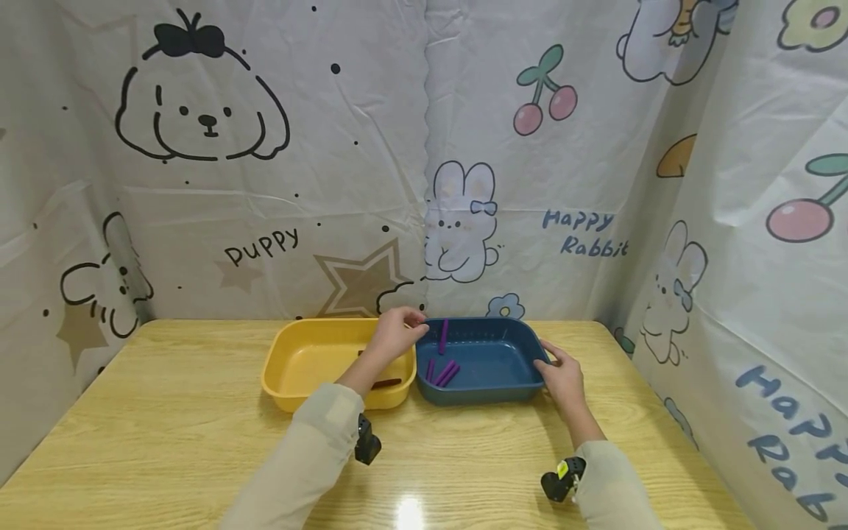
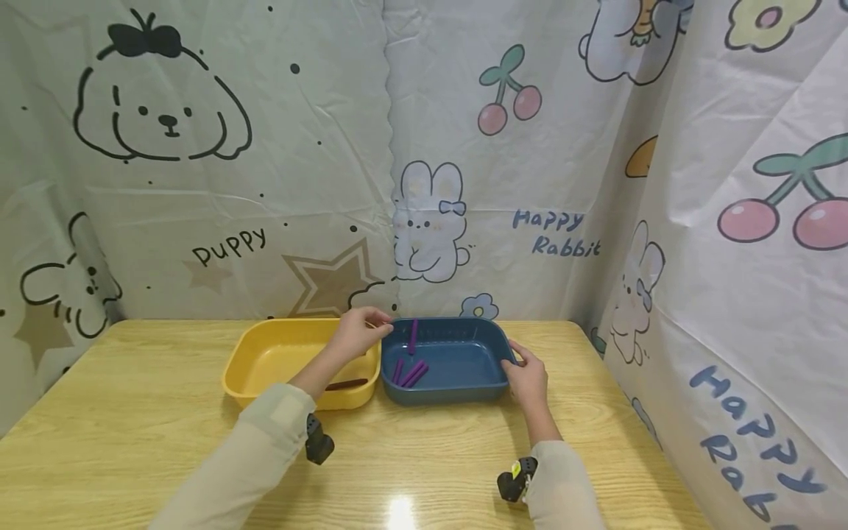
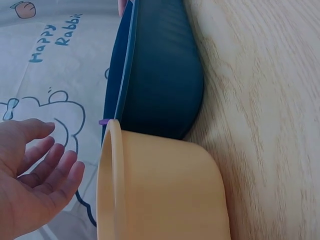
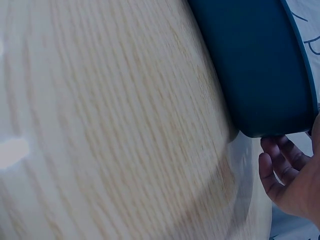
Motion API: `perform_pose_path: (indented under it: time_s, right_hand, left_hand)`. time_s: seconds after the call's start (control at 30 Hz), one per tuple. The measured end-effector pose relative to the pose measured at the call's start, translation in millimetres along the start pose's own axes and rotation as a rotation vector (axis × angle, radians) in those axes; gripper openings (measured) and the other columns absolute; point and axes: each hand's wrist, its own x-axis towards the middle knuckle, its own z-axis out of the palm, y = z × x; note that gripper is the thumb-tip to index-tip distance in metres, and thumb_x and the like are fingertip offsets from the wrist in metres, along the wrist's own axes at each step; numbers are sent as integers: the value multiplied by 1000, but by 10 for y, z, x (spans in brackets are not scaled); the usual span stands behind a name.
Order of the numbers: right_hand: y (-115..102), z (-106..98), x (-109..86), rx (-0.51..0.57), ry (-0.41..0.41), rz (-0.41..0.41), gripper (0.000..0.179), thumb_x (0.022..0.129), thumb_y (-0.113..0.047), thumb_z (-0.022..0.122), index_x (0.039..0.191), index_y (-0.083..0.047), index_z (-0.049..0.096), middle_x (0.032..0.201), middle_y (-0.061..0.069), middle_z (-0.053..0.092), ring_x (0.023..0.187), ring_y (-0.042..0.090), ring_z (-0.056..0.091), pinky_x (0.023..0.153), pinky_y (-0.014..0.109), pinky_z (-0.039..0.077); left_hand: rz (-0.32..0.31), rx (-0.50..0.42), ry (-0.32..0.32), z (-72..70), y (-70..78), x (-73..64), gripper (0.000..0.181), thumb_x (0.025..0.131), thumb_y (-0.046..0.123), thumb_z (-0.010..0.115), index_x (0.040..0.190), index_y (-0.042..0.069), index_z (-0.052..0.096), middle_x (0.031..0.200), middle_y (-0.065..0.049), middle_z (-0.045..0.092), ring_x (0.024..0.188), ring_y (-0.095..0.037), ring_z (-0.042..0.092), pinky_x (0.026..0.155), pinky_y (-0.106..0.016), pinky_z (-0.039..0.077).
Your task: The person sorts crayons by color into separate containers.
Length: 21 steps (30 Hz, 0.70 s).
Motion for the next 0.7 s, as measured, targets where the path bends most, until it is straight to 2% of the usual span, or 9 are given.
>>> perform_pose_path:
  time_s: [0.2,0.43,0.57,0.7]
  right_hand:
    - [-18,17,33,8,-8,-4,48,88,-17,58,135,-15,51,95,14,61,58,8,53,55,26,48]
    - [-49,32,58,-44,-8,-29,47,88,-18,58,135,-15,52,97,16,62,57,9,51,52,25,45]
    - [-88,21,58,-112,-18,-65,47,89,-18,58,135,-13,51,101,20,64,69,15,57,58,23,44]
    - [-121,-28,61,-201,-48,-122,47,91,-21,57,136,-8,49,105,23,64,86,25,61,69,29,48]
  left_hand:
    - [-15,3,2,-93,-49,-31,21,88,20,64,104,6,67,99,-9,66,89,-22,59,78,-32,52]
    - [-58,-25,-7,-203,-93,-98,22,88,20,64,106,7,66,98,-9,63,75,-18,59,62,-27,53]
    - [-63,-51,-5,-272,-132,-135,23,88,19,64,106,5,65,98,-10,63,79,-19,60,64,-28,55]
    - [-55,17,15,-355,-176,-177,22,88,21,65,105,7,66,99,-9,64,85,-20,59,68,-27,53]
